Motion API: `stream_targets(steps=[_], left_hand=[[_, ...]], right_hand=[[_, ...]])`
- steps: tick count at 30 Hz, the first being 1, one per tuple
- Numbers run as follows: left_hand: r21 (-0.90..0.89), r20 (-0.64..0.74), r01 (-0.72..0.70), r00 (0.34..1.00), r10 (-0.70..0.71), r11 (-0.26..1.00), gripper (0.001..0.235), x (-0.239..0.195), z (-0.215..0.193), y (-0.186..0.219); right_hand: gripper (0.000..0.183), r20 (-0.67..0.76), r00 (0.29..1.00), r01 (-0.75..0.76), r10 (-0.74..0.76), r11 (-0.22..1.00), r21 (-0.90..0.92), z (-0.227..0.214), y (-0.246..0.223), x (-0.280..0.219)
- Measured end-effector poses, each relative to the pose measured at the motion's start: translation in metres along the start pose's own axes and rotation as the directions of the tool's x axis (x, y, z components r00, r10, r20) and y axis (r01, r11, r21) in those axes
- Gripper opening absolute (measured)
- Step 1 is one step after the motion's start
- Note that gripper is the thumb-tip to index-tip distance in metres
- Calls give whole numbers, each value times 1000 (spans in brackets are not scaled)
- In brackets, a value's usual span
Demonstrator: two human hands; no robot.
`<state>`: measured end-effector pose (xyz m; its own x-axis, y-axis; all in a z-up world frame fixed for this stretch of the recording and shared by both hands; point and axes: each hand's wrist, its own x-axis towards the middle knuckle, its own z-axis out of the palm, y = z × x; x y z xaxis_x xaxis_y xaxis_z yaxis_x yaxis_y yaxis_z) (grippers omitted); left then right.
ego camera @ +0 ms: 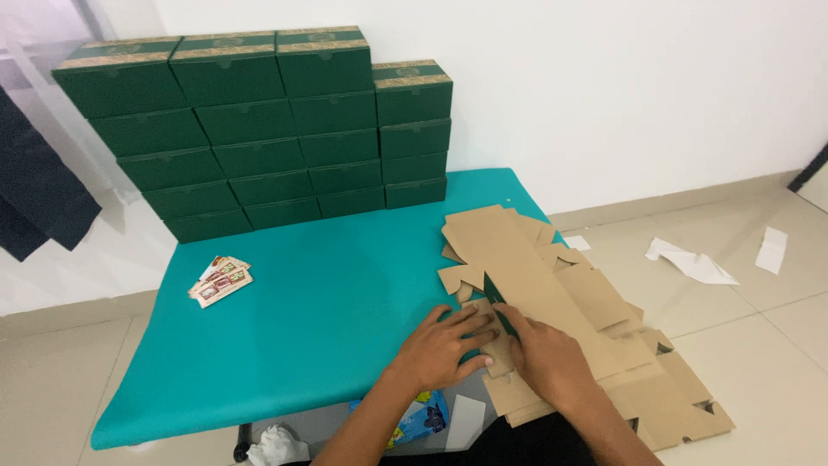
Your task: The person assembles flat cardboard pieces into green boxes on a teal table. They fold the cardboard, insert small packets, close the boxes, and stack them with others.
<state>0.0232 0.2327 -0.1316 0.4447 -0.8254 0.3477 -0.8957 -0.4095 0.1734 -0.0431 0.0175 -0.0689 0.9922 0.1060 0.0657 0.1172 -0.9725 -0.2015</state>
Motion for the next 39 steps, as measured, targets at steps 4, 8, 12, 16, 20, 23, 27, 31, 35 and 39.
stream_targets(steps=[4,8,12,16,20,23,27,31,35,39], left_hand=[[46,-43,-19,999,21,999,51,1,-7,6],[25,-47,-3,999,4,1000,51,0,-6,6],[102,-122,-37,991,49,994,52,-3,2,2],[108,-404,-32,912,73,994,39,-13,-42,19],[62,-458,157,882,-112,986,43,-42,-49,1],[33,-253,185,952,-170,982,52,-49,-52,3],[21,73,202,976,-203,979,69,-26,-55,21],[32,103,133,985,-136,991,74,-2,-35,23],[29,155,123,980,-126,992,67,1,-26,19],[-22,42,136,990,-135,990,71,-3,-25,15]], right_hand=[[55,-53,997,-51,51,999,7,-27,8,-7],[63,-84,988,-135,132,990,-30,-74,7,-17],[68,-200,943,-290,266,952,-98,-127,-3,-29],[78,-294,940,-225,173,962,-153,-121,-14,-23],[65,-309,934,-247,181,951,-188,-105,-2,-9],[58,-273,893,-372,359,928,3,-107,37,-8],[46,-523,792,-298,316,947,122,-122,71,-32],[44,-620,746,-320,244,947,-13,-136,109,-31],[44,-759,651,-219,3,958,-184,-165,123,-24],[98,-709,648,100,-277,954,-281,-157,102,5]])
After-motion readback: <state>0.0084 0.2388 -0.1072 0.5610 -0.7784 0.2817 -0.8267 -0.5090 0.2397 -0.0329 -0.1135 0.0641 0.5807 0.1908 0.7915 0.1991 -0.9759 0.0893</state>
